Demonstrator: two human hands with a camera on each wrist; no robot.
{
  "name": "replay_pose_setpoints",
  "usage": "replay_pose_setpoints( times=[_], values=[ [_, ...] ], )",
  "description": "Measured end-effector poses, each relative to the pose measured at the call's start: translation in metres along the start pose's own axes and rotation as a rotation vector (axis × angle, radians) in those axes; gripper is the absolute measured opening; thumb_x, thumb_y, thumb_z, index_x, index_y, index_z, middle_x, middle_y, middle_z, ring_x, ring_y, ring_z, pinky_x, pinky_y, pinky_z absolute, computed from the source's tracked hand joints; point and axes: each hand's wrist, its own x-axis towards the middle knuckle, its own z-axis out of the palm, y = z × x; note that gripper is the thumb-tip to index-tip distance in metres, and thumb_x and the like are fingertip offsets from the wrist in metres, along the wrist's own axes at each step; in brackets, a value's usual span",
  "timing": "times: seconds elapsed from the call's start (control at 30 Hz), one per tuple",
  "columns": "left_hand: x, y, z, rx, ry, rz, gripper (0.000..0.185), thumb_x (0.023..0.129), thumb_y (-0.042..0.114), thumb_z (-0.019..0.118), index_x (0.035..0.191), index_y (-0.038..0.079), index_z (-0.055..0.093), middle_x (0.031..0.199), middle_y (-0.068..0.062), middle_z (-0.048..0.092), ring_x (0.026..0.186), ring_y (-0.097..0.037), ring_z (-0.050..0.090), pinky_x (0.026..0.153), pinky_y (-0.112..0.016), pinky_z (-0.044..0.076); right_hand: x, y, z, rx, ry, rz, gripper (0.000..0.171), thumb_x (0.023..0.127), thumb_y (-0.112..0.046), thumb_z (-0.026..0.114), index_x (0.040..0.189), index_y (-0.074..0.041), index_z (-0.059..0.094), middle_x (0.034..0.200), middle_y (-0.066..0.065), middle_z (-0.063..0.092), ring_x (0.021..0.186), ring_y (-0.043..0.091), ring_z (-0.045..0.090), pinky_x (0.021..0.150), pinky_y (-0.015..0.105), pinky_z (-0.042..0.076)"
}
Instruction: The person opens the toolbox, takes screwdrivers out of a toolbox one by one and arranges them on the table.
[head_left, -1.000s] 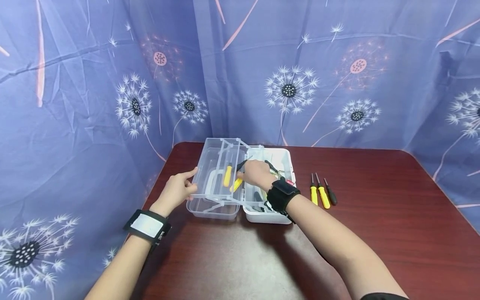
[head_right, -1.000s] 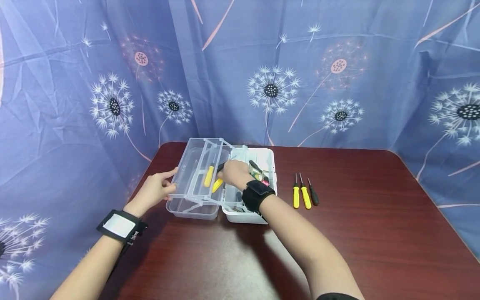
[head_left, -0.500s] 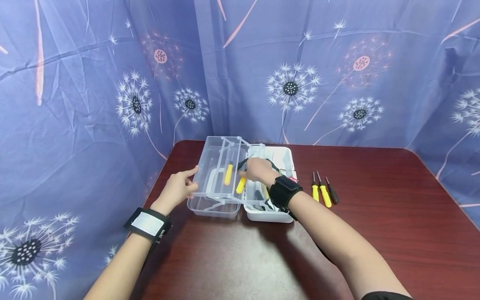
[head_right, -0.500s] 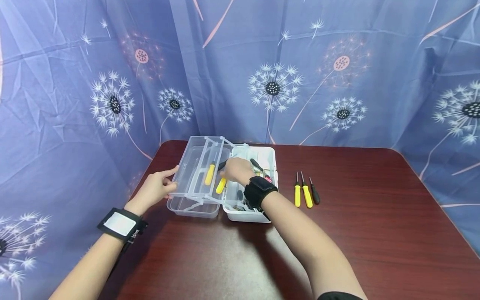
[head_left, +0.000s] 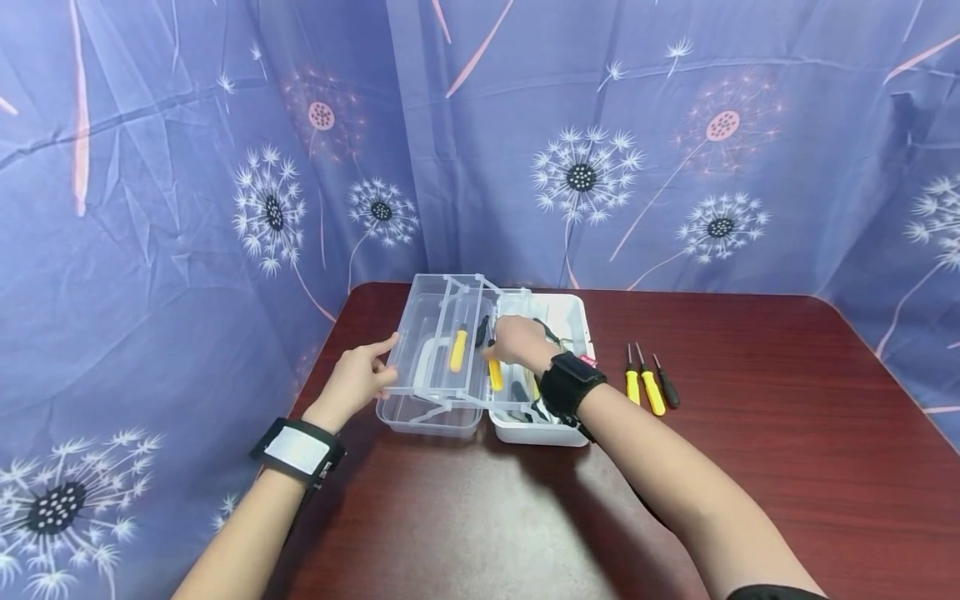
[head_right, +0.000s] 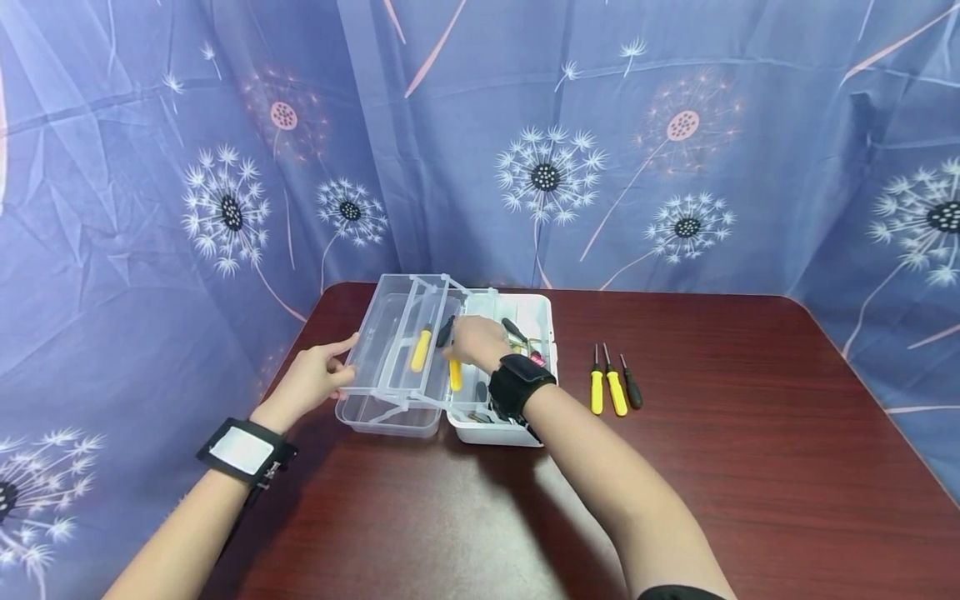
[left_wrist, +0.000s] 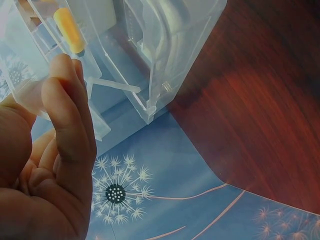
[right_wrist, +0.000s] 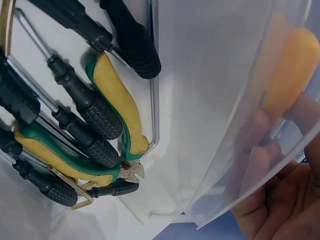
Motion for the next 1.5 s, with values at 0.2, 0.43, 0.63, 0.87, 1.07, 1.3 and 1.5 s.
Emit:
replay_pose_setpoints(
  times=[0.2,0.43,0.63,0.87,1.07,1.3,1.5],
  values=[
    [0.001,0.001,0.001,-0.012,0.005,0.003,0.061,0.083,0.005,0.058,0.143,0.009,0.045,0.060,-0.007,0.065,0.047,-0.011,0.061,0.046,-0.023,0.043,-0.002,-0.002,0.000,0.007,0.035,0.014,0.045,0.084,-0.045,0.067,0.056,-0.017,0.045,0.060,-0.003,0.043,0.059,0.015,0.047,0.051,0.029,0.035],
    [0.000,0.000,0.002,-0.026,-0.001,-0.016,0.062,0.084,0.006,0.058,0.144,0.010,0.044,0.061,-0.008,0.065,0.050,-0.018,0.065,0.046,-0.023,0.042,-0.004,-0.001,0.002,0.026,0.051,0.021,0.044,0.083,-0.044,0.068,0.057,-0.017,0.045,0.058,-0.003,0.041,0.057,0.015,0.045,0.050,0.028,0.033],
    [0.000,0.000,0.002,-0.026,0.002,-0.011,0.061,0.083,0.006,0.058,0.143,0.009,0.045,0.061,-0.008,0.066,0.049,-0.015,0.064,0.047,-0.023,0.046,-0.004,0.000,0.003,0.019,0.065,0.016,0.040,0.083,-0.043,0.068,0.062,-0.016,0.048,0.060,-0.003,0.043,0.057,0.015,0.044,0.050,0.027,0.033],
    [0.001,-0.001,0.003,-0.016,0.005,-0.009,0.061,0.083,0.007,0.058,0.143,0.010,0.045,0.059,-0.007,0.064,0.049,-0.015,0.064,0.047,-0.023,0.045,-0.004,0.001,0.003,0.034,0.072,0.015,0.037,0.082,-0.042,0.069,0.065,-0.015,0.051,0.061,-0.002,0.044,0.057,0.015,0.044,0.049,0.027,0.031],
    [0.001,-0.001,0.002,-0.012,0.010,-0.011,0.061,0.083,0.006,0.058,0.143,0.010,0.046,0.059,-0.007,0.063,0.050,-0.018,0.065,0.047,-0.023,0.045,-0.001,0.002,-0.002,0.085,0.080,-0.003,0.039,0.080,-0.040,0.072,0.063,-0.015,0.048,0.061,-0.002,0.041,0.057,0.015,0.042,0.048,0.027,0.031],
    [0.001,0.000,0.003,-0.018,0.008,-0.006,0.062,0.082,0.006,0.057,0.143,0.010,0.046,0.060,-0.007,0.065,0.048,-0.016,0.064,0.048,-0.023,0.046,-0.006,0.008,-0.015,0.160,0.101,-0.042,0.042,0.079,-0.036,0.074,0.057,-0.015,0.045,0.054,-0.004,0.032,0.052,0.014,0.036,0.048,0.025,0.029],
    [0.001,-0.002,0.001,-0.015,0.011,-0.008,0.061,0.083,0.006,0.057,0.143,0.010,0.045,0.061,-0.008,0.066,0.049,-0.016,0.064,0.048,-0.024,0.047,-0.008,0.011,-0.026,0.181,0.113,-0.050,0.047,0.082,-0.037,0.071,0.053,-0.017,0.040,0.053,-0.006,0.025,0.050,0.013,0.031,0.047,0.025,0.027]
  ],
)
